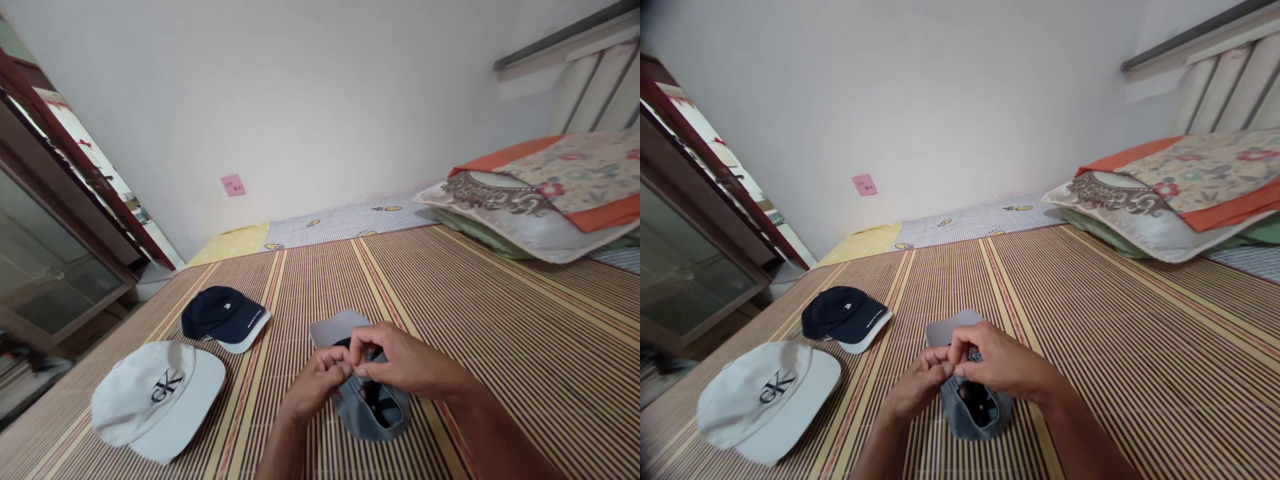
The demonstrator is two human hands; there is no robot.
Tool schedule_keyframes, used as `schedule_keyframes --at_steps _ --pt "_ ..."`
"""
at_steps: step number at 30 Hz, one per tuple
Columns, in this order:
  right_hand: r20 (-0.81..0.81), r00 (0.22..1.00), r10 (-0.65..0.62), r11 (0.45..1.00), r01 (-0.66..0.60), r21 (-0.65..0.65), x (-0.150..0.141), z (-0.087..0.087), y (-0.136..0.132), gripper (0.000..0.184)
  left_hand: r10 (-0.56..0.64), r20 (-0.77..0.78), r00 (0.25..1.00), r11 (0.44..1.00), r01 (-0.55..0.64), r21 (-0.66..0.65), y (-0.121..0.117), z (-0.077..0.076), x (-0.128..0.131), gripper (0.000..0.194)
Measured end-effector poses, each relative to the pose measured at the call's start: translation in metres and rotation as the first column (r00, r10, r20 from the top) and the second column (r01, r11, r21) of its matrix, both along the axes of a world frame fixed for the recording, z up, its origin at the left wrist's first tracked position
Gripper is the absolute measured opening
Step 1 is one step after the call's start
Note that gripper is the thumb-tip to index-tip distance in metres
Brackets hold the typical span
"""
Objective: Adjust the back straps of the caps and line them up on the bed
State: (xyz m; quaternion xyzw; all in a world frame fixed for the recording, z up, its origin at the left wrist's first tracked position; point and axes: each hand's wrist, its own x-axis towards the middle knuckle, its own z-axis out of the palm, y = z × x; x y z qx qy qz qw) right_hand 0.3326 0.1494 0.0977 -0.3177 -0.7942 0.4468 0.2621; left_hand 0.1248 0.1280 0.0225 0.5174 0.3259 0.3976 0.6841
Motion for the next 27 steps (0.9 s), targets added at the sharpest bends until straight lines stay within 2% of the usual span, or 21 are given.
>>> schedule_keyframes --at_steps 5,12,19,27 --pt "-0.007 1.000 -0.008 1.000 0.008 0.027 0.0027 -0.0008 0.0017 0.012 -0.047 -0.007 0.999 0.999 0.047 0.006 -0.0009 0.0026 -0.0019 0.043" --pt "0.019 1.000 0.004 0.999 -0.005 0.033 0.0051 -0.0006 0.0015 0.014 -0.035 0.005 0.999 0.999 0.035 -0.008 0.0002 0.0013 -0.0003 0.046" --pt "0.033 0.997 0.066 0.997 -0.065 -0.031 0.0086 0.0008 0.0013 0.013 -0.044 -0.013 0.999 0.999 0.044 0.022 0.0009 -0.0003 0.0020 0.048" --pt "-0.019 1.000 0.024 0.999 -0.024 -0.033 0.0036 -0.0003 0.0013 0.011 -0.043 0.087 0.995 0.999 0.043 0.000 0.0009 -0.0029 0.0034 0.039"
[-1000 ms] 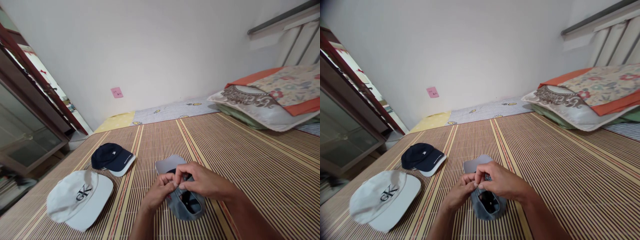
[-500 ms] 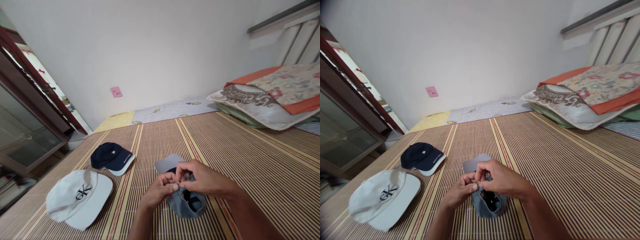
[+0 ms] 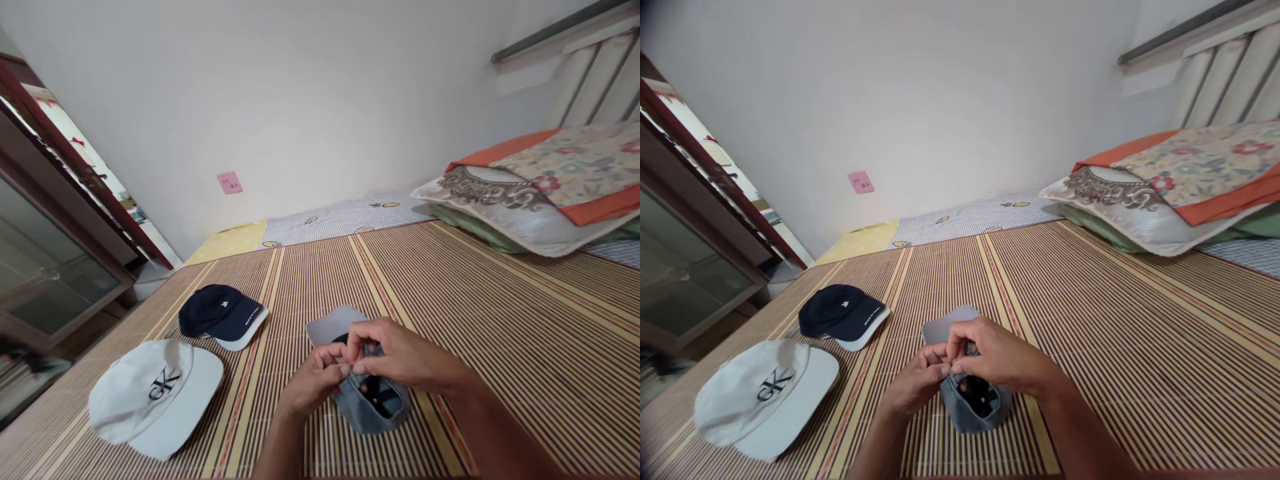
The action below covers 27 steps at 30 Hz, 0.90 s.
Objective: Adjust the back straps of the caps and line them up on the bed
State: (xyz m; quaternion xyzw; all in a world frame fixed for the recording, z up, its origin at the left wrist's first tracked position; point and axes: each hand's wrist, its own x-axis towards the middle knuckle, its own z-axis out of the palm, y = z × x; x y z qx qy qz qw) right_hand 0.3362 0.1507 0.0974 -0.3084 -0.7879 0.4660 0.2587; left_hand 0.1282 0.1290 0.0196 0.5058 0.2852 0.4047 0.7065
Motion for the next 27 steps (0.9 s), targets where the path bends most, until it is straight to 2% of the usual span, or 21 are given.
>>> schedule_keyframes --at_steps 8,18,21,24,27 --pt "0.015 1.000 -0.003 1.000 0.003 0.012 0.0004 0.0048 0.0000 0.012 -0.079 0.044 0.996 0.997 0.079 0.004 -0.0034 0.0069 -0.0013 0.037" --pt "-0.001 1.000 -0.024 1.000 0.024 0.007 -0.0048 0.0034 -0.0030 0.009 0.012 0.003 1.000 0.998 -0.012 -0.061 -0.0024 0.0016 0.0008 0.042" --pt "-0.067 0.996 -0.055 0.996 0.060 0.063 -0.0066 0.0050 -0.0025 0.009 0.041 0.044 0.998 0.997 -0.038 -0.067 -0.0028 0.0042 0.0012 0.045" --pt "-0.134 0.985 -0.107 0.987 0.122 0.108 -0.0041 0.0057 0.0008 0.008 0.094 0.113 0.989 0.992 -0.084 -0.090 -0.0026 0.0077 0.0015 0.038" --pt "-0.142 0.984 -0.110 0.989 0.122 0.081 0.0005 0.0027 0.0055 0.014 0.119 0.170 0.978 0.990 -0.104 -0.095 -0.0021 0.0087 0.0023 0.034"
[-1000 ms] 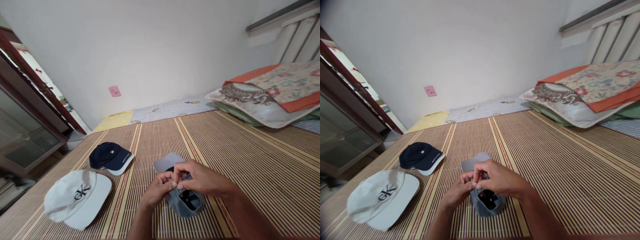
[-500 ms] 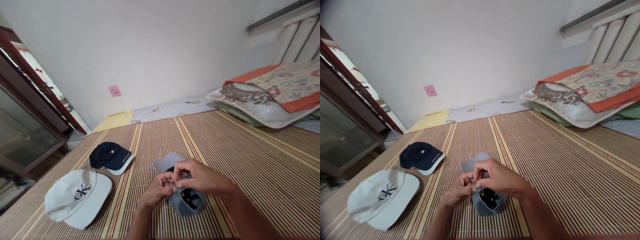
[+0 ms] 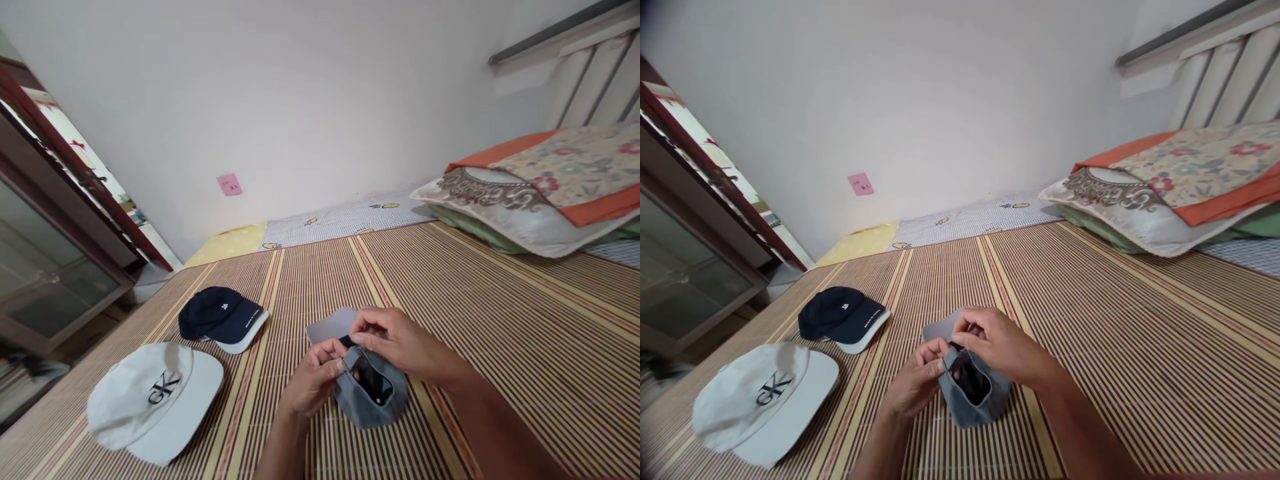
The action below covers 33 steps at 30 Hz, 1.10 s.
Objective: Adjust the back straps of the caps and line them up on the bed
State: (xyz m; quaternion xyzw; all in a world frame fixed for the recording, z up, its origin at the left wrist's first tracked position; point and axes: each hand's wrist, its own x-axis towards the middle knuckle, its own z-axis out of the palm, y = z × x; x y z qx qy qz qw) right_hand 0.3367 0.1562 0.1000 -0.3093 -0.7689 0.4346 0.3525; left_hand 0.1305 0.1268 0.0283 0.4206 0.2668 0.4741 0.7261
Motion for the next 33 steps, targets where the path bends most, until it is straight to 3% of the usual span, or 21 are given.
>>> schedule_keyframes --at_steps 4,10,19,21,25,28,33 --pt "-0.018 0.998 0.065 0.989 -0.067 -0.135 0.002 -0.006 0.003 0.012 0.001 0.025 1.000 1.000 -0.001 -0.003 0.000 -0.003 0.001 0.035" --pt "0.003 0.998 0.064 0.987 -0.063 -0.145 -0.003 -0.005 0.000 0.010 -0.005 0.013 1.000 1.000 0.005 0.003 -0.001 -0.001 0.003 0.036" --pt "0.055 0.998 -0.019 1.000 0.021 -0.020 -0.011 -0.009 0.001 0.008 0.061 -0.009 0.998 0.998 -0.061 -0.020 0.001 -0.004 0.005 0.043" --pt "0.072 0.995 -0.063 0.996 0.058 0.067 -0.013 -0.009 0.000 0.011 0.080 -0.008 0.997 0.997 -0.080 -0.010 0.002 -0.003 0.006 0.043" --pt "0.138 0.980 -0.144 0.960 0.104 0.260 -0.017 -0.002 -0.009 0.017 0.171 0.005 0.985 0.985 -0.171 -0.015 0.003 -0.002 0.009 0.042" --pt "0.261 0.955 -0.139 0.952 0.056 0.300 -0.021 0.001 -0.017 0.021 0.209 0.015 0.978 0.978 -0.208 -0.030 0.004 -0.002 0.011 0.045" --pt "0.384 0.890 -0.248 0.907 0.074 0.414 -0.028 -0.006 -0.020 0.022 0.254 -0.030 0.967 0.965 -0.256 -0.059 0.006 -0.007 0.011 0.050"
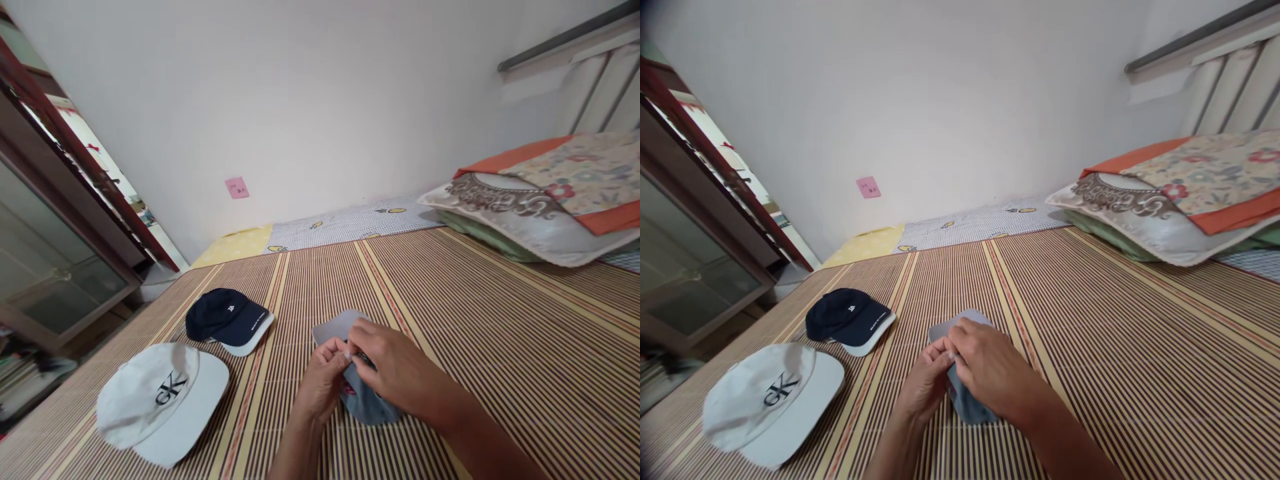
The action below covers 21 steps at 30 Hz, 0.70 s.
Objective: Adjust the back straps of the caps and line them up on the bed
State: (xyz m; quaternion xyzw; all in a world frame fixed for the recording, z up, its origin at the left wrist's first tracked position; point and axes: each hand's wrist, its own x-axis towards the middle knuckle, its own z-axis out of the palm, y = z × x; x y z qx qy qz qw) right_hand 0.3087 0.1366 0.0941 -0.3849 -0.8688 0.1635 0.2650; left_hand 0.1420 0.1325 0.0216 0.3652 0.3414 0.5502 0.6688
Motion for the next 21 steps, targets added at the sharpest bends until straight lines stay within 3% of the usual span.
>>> schedule_keyframes --at_steps 5,12,21 --pt "0.053 0.998 -0.026 0.997 0.022 0.073 -0.006 -0.006 -0.001 0.020 0.033 -0.009 0.999 0.999 -0.033 0.013 0.001 -0.006 0.002 0.044" --pt "-0.045 0.999 -0.002 1.000 0.001 -0.012 -0.004 -0.003 0.000 0.021 0.038 0.011 0.999 0.999 -0.038 0.021 0.000 -0.002 0.004 0.045" --pt "0.069 0.996 -0.058 0.997 0.054 0.058 -0.002 -0.011 0.010 0.020 0.136 -0.016 0.991 0.991 -0.136 -0.003 0.003 -0.007 0.005 0.049"
